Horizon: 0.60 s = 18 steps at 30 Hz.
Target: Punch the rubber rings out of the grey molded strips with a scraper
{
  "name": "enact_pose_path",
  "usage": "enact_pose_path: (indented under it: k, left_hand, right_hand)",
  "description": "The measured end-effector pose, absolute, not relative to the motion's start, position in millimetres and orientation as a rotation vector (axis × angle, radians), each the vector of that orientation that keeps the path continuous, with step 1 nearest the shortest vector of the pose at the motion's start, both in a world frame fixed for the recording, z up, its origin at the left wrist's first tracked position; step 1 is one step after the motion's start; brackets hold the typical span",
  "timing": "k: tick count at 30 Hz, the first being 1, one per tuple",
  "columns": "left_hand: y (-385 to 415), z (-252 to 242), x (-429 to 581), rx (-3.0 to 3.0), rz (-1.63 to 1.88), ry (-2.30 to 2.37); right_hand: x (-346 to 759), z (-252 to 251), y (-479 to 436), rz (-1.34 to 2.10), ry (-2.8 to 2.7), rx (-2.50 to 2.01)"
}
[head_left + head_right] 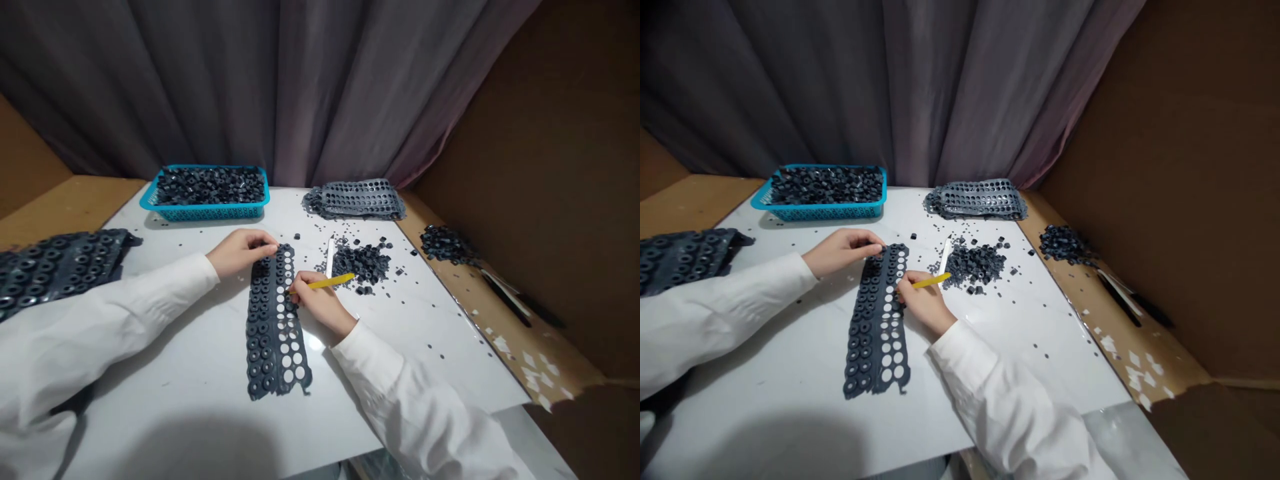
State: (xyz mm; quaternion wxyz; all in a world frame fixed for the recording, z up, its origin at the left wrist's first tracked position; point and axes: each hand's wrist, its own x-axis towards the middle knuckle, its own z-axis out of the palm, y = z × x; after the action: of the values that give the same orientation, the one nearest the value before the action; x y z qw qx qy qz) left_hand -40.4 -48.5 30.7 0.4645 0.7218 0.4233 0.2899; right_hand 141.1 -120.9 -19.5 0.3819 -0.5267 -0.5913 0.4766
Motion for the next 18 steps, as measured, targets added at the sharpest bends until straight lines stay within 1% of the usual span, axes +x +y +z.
enact_pose_path:
  k: [3, 7, 11, 18]
  left_hand:
    - [-61, 23, -41, 1.335, 0.594, 0.935]
    - [-82, 13, -39, 0.882, 0.578, 0.824]
    - [-91, 15, -36, 0.726, 0.585, 0.785]
    - [-90, 12, -35, 0.595, 0.574, 0.752]
  right_hand:
    - [143, -23, -120, 1.329, -1.346, -1.272]
    - [145, -21, -121, 1.294, -1.149, -1.197]
    - [146, -17, -121, 1.262, -1.069, -1.177]
    - [145, -17, -121, 1.251, -1.109, -1.197]
